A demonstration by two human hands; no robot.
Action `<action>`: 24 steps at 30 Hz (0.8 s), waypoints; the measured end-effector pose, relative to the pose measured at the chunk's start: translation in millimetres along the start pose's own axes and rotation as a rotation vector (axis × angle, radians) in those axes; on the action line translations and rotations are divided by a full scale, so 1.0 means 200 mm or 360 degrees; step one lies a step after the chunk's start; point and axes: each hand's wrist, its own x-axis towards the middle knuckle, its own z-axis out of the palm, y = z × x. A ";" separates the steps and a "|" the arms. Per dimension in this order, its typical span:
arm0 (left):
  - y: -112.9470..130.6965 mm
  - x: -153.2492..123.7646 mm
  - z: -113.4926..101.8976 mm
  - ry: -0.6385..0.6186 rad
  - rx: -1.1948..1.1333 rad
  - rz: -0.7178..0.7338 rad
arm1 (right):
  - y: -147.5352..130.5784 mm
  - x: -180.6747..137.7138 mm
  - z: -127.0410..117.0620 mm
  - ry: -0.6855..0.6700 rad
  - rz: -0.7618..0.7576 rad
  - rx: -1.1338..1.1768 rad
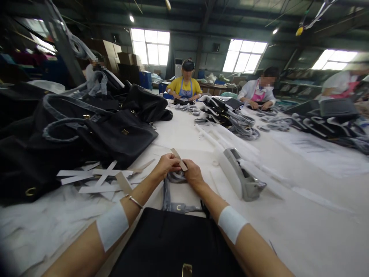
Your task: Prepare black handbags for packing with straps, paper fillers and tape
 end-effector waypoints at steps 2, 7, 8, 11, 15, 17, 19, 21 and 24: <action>-0.05 0.04 0.01 0.0030 0.0091 0.0024 | 0.02 -0.02 0.03 0.0134 0.0002 0.0106; -0.06 0.08 -0.03 0.0073 0.0475 0.0113 | 0.02 -0.03 0.05 0.0296 -0.0065 0.0209; -0.05 0.07 -0.04 0.0085 0.0571 0.0148 | 0.01 -0.04 0.04 0.0300 -0.0084 0.0190; -0.04 0.08 -0.07 0.0225 0.1044 0.0407 | 0.00 -0.04 0.04 0.0277 -0.0128 0.0086; -0.08 0.16 -0.12 0.0134 0.1594 0.0528 | 0.02 -0.03 0.07 0.0190 -0.0223 0.0004; -0.12 0.20 -0.14 0.0063 0.1628 0.0551 | 0.03 -0.02 0.08 0.0195 -0.0211 -0.0047; -0.15 0.25 -0.17 -0.0044 0.1591 0.0611 | 0.02 -0.02 0.08 0.0213 -0.0205 -0.0080; -0.18 0.29 -0.19 -0.0175 0.1554 0.0635 | 0.01 -0.01 0.08 0.0235 -0.0210 -0.0103; -0.20 0.32 -0.21 -0.0270 0.1654 0.0598 | 0.01 0.00 0.07 0.0234 -0.0199 -0.0129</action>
